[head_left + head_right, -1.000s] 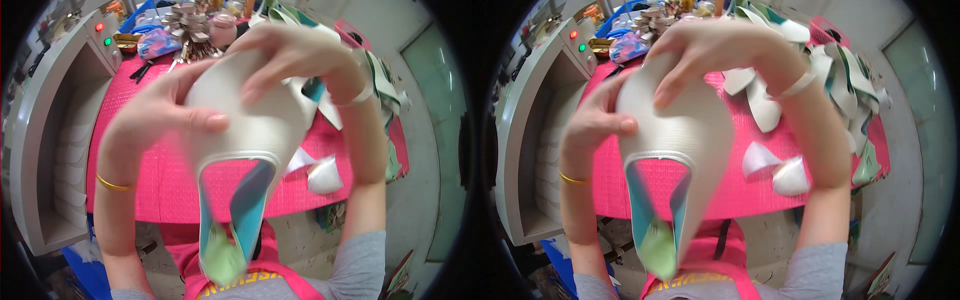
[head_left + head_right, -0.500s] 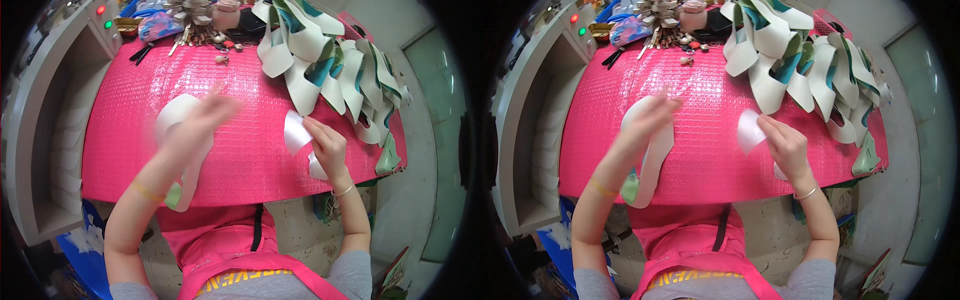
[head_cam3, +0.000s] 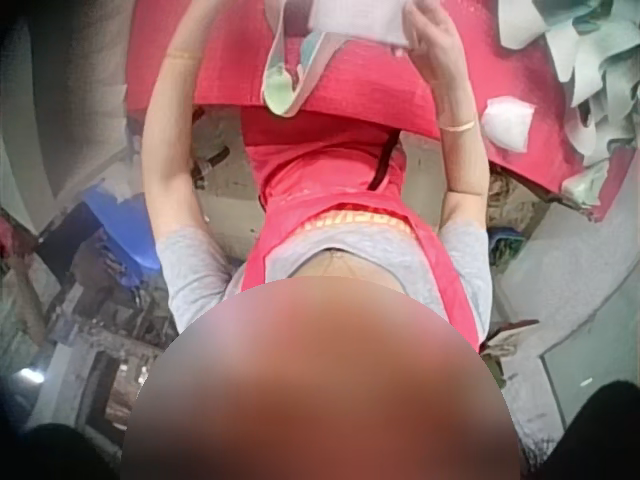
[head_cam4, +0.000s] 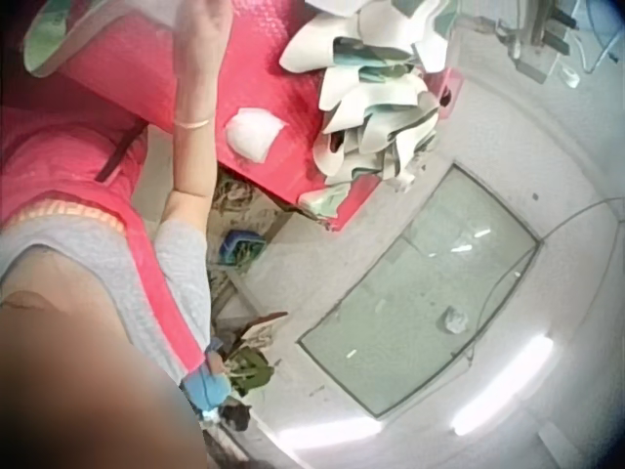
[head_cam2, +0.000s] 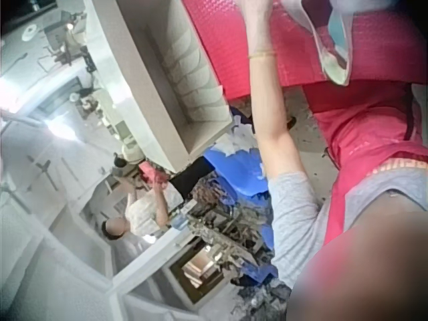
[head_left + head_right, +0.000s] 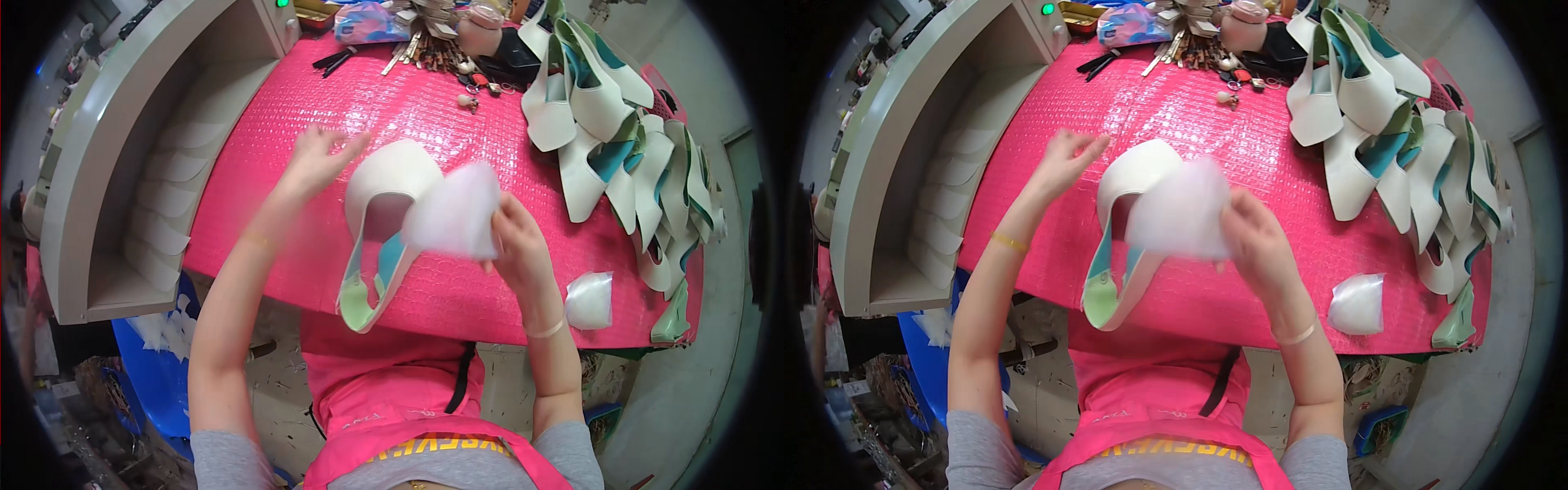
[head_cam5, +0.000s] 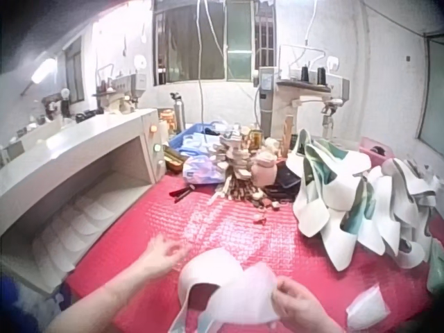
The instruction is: Assembling components of a shoe, such as fitting liners and uppers.
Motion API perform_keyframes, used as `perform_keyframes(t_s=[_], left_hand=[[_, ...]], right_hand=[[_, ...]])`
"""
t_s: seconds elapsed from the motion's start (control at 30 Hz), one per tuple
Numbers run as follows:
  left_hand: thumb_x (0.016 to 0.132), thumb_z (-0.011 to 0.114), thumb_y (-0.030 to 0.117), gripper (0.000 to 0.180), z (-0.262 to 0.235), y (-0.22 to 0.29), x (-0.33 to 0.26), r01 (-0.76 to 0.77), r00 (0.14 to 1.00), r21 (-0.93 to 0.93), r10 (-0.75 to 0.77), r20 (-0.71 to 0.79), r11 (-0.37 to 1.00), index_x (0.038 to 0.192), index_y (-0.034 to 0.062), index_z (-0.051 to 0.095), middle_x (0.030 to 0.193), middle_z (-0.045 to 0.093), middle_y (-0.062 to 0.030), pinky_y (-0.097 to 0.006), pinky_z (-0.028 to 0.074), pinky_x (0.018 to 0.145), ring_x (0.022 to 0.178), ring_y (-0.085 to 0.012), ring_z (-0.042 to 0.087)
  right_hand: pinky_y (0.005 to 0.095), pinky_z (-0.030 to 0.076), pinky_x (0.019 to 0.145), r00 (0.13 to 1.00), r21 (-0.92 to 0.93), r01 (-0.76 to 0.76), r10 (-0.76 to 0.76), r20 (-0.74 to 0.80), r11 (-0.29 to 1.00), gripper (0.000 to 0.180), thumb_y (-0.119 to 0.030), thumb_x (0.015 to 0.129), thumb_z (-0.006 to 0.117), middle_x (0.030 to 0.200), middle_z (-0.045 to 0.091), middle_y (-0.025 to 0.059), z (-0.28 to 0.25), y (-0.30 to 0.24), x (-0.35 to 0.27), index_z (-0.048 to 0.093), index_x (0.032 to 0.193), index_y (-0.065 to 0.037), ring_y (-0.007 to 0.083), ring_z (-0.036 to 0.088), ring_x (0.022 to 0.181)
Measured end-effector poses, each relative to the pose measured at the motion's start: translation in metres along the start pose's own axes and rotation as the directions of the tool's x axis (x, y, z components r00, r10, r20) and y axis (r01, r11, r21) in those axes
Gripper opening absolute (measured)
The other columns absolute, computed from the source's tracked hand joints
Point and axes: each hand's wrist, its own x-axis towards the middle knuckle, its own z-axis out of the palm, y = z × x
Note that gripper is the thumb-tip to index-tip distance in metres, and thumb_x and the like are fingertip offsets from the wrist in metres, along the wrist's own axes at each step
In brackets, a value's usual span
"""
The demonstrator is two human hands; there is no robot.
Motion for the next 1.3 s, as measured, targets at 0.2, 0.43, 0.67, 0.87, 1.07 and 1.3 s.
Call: perform_keyframes(t_s=[0.2, 0.43, 0.67, 0.87, 1.07, 1.3], left_hand=[[0.07, 0.069, 0.018, 0.052, 0.031, 0.002, -0.079, 0.448, 0.886, -0.826, -0.042, 0.463, 0.343, 0.111, -0.0046, 0.047, 0.099, 0.058, -0.0109, -0.028, 0.045, 0.075, 0.087, -0.0155, 0.056], [0.066, 0.071, 0.015, 0.053, -0.012, -0.011, -0.13, 0.639, 0.752, -0.757, 0.097, 0.652, 0.136, 0.111, -0.0035, 0.048, 0.103, 0.055, -0.0124, -0.029, 0.042, 0.084, 0.096, -0.0182, 0.053], [0.068, 0.069, 0.015, 0.065, 0.002, 0.108, -0.073, 0.205, 0.662, -0.978, 0.741, 0.115, -0.031, 0.124, 0.0033, 0.039, 0.115, 0.048, -0.0097, -0.029, 0.042, 0.085, 0.102, -0.0148, 0.049], [0.068, 0.058, 0.003, 0.074, 0.07, 0.079, -0.115, 0.123, 0.893, -0.938, 0.375, 0.247, 0.324, 0.135, 0.0065, 0.026, 0.128, 0.042, -0.0145, -0.03, 0.034, 0.096, 0.111, -0.0208, 0.046], [0.074, 0.057, 0.003, 0.033, 0.033, 0.025, -0.161, -0.008, 0.898, -0.437, 0.198, 0.393, 0.9, 0.106, 0.0016, 0.058, 0.101, 0.06, -0.0139, -0.032, 0.046, 0.075, 0.087, -0.0247, 0.06], [0.073, 0.052, 0.009, 0.028, 0.036, 0.048, -0.189, -0.256, 0.942, -0.053, 0.261, 0.212, 0.965, 0.1, 0.0026, 0.059, 0.091, 0.056, -0.0114, -0.03, 0.045, 0.062, 0.071, -0.0229, 0.056]], right_hand=[[0.0372, 0.043, 0.091, 0.924, 0.251, -0.333, 0.367, -0.106, 0.909, 0.04, -0.022, 0.09, 0.04, 0.117, 0.05, 0.0125, -0.011, 0.052, 0.049, 0.039, 0.124, 0.0, 0.0245, 0.051, 0.106], [0.0405, 0.044, 0.087, 0.982, 0.574, -0.178, 0.179, 0.054, 0.799, 0.04, -0.027, 0.088, 0.043, 0.115, 0.052, 0.0112, -0.008, 0.067, 0.016, 0.044, 0.12, -0.003, 0.0236, 0.052, 0.102], [0.0332, 0.048, 0.058, 0.912, 0.514, 0.36, -0.411, -0.017, 0.778, 0.011, -0.017, 0.088, 0.042, 0.072, 0.051, 0.0064, -0.015, -0.03, -0.035, 0.043, 0.081, -0.008, 0.0178, 0.054, 0.064], [0.0238, 0.037, 0.049, 0.978, 0.483, 0.209, -0.184, -0.099, 0.85, 0.013, -0.005, 0.086, 0.046, 0.076, 0.04, 0.0056, -0.023, -0.03, -0.069, 0.033, 0.086, -0.007, 0.0135, 0.045, 0.058], [0.0435, 0.028, 0.102, 0.841, 0.384, -0.265, 0.407, -0.356, 0.884, 0.041, -0.02, 0.09, 0.035, 0.124, 0.039, 0.0278, 0.03, 0.093, -0.043, 0.037, 0.121, 0.008, 0.0367, 0.041, 0.115], [0.0335, 0.042, 0.088, 0.919, 0.309, -0.278, 0.346, -0.191, 0.91, 0.037, -0.019, 0.091, 0.039, 0.112, 0.051, 0.0163, 0.023, 0.089, -0.036, 0.039, 0.119, 0.004, 0.0239, 0.052, 0.103]])
